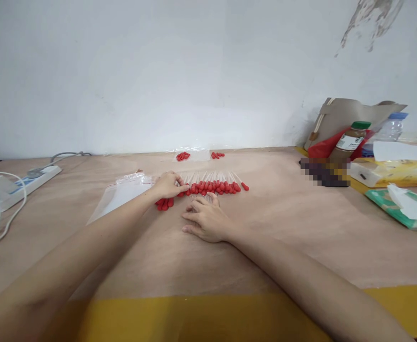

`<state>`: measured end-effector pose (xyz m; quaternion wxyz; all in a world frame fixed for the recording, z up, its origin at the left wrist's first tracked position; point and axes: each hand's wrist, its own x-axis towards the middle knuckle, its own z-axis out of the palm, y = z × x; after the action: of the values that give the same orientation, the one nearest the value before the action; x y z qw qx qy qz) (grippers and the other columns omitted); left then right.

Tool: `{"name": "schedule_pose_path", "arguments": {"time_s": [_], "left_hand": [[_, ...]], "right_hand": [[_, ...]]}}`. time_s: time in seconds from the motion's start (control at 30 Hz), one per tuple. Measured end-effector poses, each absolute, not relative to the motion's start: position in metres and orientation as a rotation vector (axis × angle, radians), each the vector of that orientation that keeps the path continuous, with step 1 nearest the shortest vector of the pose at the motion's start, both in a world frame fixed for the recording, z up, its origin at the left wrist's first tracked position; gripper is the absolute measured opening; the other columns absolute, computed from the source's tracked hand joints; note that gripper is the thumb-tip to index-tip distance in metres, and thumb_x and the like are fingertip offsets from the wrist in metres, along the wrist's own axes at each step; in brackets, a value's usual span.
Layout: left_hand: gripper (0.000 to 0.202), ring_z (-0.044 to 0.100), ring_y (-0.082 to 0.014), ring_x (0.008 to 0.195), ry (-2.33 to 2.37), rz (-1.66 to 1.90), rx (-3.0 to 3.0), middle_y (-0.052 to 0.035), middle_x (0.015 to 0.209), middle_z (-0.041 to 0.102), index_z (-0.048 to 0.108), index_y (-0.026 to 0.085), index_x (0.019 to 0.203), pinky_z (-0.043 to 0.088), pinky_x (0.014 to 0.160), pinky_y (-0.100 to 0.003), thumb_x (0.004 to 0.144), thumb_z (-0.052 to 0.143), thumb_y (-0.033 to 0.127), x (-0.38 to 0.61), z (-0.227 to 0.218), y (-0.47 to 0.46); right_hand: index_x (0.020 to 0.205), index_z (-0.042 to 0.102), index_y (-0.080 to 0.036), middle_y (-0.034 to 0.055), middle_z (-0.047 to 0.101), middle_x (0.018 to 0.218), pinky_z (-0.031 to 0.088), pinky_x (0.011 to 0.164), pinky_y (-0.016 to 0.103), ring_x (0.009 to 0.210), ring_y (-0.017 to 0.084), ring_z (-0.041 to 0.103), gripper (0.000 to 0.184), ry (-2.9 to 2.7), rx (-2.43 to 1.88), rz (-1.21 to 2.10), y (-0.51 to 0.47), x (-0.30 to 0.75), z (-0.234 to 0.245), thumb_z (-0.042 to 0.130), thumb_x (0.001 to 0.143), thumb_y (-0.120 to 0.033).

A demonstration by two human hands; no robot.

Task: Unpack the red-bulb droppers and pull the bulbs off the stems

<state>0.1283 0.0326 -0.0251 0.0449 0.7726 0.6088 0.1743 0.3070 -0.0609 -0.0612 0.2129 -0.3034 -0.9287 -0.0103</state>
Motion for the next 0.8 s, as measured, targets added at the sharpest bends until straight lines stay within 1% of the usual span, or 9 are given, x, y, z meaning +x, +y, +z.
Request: {"name": "schedule_pose_path", "arguments": {"time_s": [0.07,0.13,0.2,0.23,0.4,0.5,0.6,0.7,0.8], "left_hand": [[0.021,0.062,-0.0258,0.078,1.880,0.509,2.292,-0.0062,0.061,0.065,0.066,0.021,0.058,0.044,0.079,-0.042,0.066,0.063,0.041,0.129,-0.027,0.032],[0.020,0.062,-0.0202,0.059,1.892,0.486,2.217,-0.0030,0.046,0.059,0.066,0.020,0.058,0.047,0.071,-0.035,0.067,0.060,0.037,0.130,-0.028,0.030],[0.022,0.059,-0.0169,0.048,1.912,0.502,2.155,-0.0012,0.039,0.055,0.066,0.019,0.058,0.047,0.064,-0.030,0.069,0.056,0.035,0.131,-0.027,0.027],[0.022,0.058,-0.0164,0.047,1.929,0.531,2.133,-0.0011,0.039,0.055,0.066,0.019,0.058,0.047,0.062,-0.029,0.070,0.055,0.034,0.131,-0.025,0.025],[0.017,0.059,-0.0166,0.055,2.010,0.709,2.105,-0.0016,0.053,0.062,0.063,0.018,0.065,0.043,0.061,-0.027,0.068,0.052,0.031,0.127,-0.003,0.011],[0.014,0.057,-0.0155,0.056,1.919,0.820,2.241,-0.0002,0.060,0.062,0.059,0.018,0.072,0.042,0.059,-0.026,0.070,0.051,0.029,0.113,0.003,-0.009],[0.008,0.054,-0.0134,0.056,1.592,0.837,2.557,0.0010,0.067,0.060,0.052,0.018,0.077,0.040,0.057,-0.025,0.074,0.049,0.025,0.096,-0.009,-0.034],[0.004,0.055,-0.0147,0.067,1.313,0.811,2.803,-0.0013,0.073,0.059,0.048,0.019,0.078,0.042,0.062,-0.026,0.079,0.045,0.020,0.086,-0.033,-0.055],[0.006,0.057,-0.0161,0.076,1.232,0.945,2.854,-0.0033,0.079,0.061,0.049,0.018,0.083,0.045,0.069,-0.029,0.084,0.044,0.021,0.086,-0.056,-0.062]], "right_hand": [[0.110,0.059,-0.023,0.0079,0.058,0.106,0.020,0.092,0.050,0.101,0.021,0.045,0.037,-2.580,-0.862,-0.020,-0.061,0.307,-0.061,0.042,0.087,-0.047],[0.110,0.058,-0.022,0.0084,0.058,0.105,0.020,0.092,0.050,0.098,0.021,0.045,0.039,-2.581,-0.876,-0.016,-0.062,0.307,-0.061,0.041,0.086,-0.048],[0.111,0.058,-0.022,0.0084,0.058,0.104,0.019,0.093,0.051,0.098,0.021,0.045,0.041,-2.578,-0.886,-0.023,-0.063,0.307,-0.060,0.041,0.086,-0.049],[0.111,0.057,-0.022,0.0081,0.058,0.104,0.018,0.094,0.051,0.099,0.022,0.045,0.041,-2.571,-0.887,-0.029,-0.063,0.307,-0.060,0.041,0.085,-0.050],[0.108,0.057,-0.021,0.0071,0.058,0.106,0.017,0.098,0.048,0.100,0.021,0.049,0.040,-2.369,-0.911,-0.070,-0.064,0.307,-0.062,0.049,0.081,-0.050],[0.107,0.054,-0.019,0.0082,0.058,0.106,0.024,0.095,0.044,0.100,0.021,0.050,0.037,-2.081,-1.003,-0.124,-0.061,0.310,-0.065,0.053,0.079,-0.044],[0.112,0.049,-0.016,0.0117,0.057,0.108,0.031,0.090,0.040,0.105,0.024,0.049,0.047,-1.852,-1.017,-0.189,-0.059,0.313,-0.066,0.058,0.074,-0.044],[0.117,0.047,-0.016,0.0126,0.056,0.113,0.031,0.091,0.040,0.105,0.024,0.049,0.056,-1.897,-0.971,-0.241,-0.059,0.314,-0.066,0.059,0.073,-0.049],[0.115,0.053,-0.021,0.0076,0.062,0.107,0.024,0.096,0.042,0.100,0.021,0.051,0.043,-2.054,-0.921,-0.290,-0.061,0.314,-0.068,0.054,0.080,-0.045]]}}
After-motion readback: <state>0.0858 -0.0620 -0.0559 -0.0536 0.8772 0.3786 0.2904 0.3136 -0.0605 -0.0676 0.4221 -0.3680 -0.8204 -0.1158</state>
